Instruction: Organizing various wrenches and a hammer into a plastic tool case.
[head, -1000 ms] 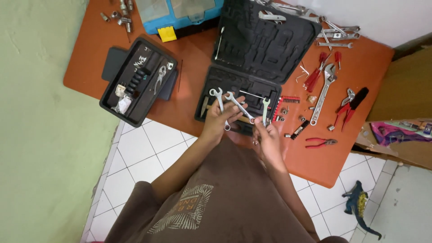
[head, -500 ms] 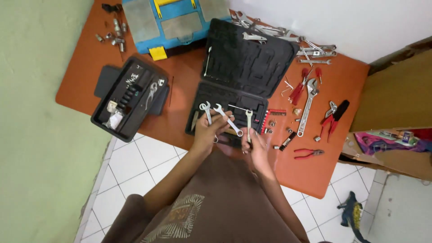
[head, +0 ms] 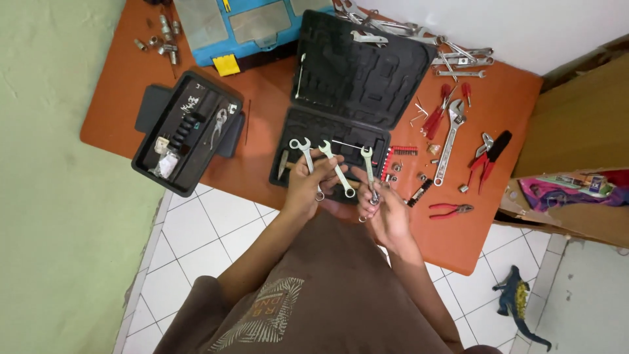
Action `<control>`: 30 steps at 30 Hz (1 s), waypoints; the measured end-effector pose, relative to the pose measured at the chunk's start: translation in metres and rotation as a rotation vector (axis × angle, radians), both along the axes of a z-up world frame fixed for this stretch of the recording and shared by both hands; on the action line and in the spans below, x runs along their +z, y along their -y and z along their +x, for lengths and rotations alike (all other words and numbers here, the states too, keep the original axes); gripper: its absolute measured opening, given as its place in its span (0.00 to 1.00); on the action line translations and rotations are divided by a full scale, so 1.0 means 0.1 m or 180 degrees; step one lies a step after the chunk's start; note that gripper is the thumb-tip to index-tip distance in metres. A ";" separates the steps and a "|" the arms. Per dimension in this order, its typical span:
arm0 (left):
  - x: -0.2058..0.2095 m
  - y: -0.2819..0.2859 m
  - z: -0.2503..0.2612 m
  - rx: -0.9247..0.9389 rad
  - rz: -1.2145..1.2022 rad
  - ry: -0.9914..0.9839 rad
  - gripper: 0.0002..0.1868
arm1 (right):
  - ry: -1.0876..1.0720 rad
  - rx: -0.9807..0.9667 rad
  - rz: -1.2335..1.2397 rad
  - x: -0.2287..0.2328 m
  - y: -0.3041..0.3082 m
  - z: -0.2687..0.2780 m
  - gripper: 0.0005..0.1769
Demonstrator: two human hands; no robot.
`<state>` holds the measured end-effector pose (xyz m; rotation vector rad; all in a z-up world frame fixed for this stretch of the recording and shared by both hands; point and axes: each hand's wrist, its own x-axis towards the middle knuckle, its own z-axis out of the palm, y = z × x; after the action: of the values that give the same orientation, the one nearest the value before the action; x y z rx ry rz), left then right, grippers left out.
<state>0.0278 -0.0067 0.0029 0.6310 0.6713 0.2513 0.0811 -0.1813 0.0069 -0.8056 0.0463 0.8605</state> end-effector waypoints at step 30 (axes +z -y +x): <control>0.15 0.03 -0.08 -0.0077 0.0039 -0.0124 0.15 | 0.1455 -0.0368 -0.1678 -0.02 -0.10 -0.04 0.12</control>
<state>0.0197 -0.0097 0.0178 0.6568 0.6996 0.2212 0.0769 -0.1712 0.0052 -1.4659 -0.0871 0.5390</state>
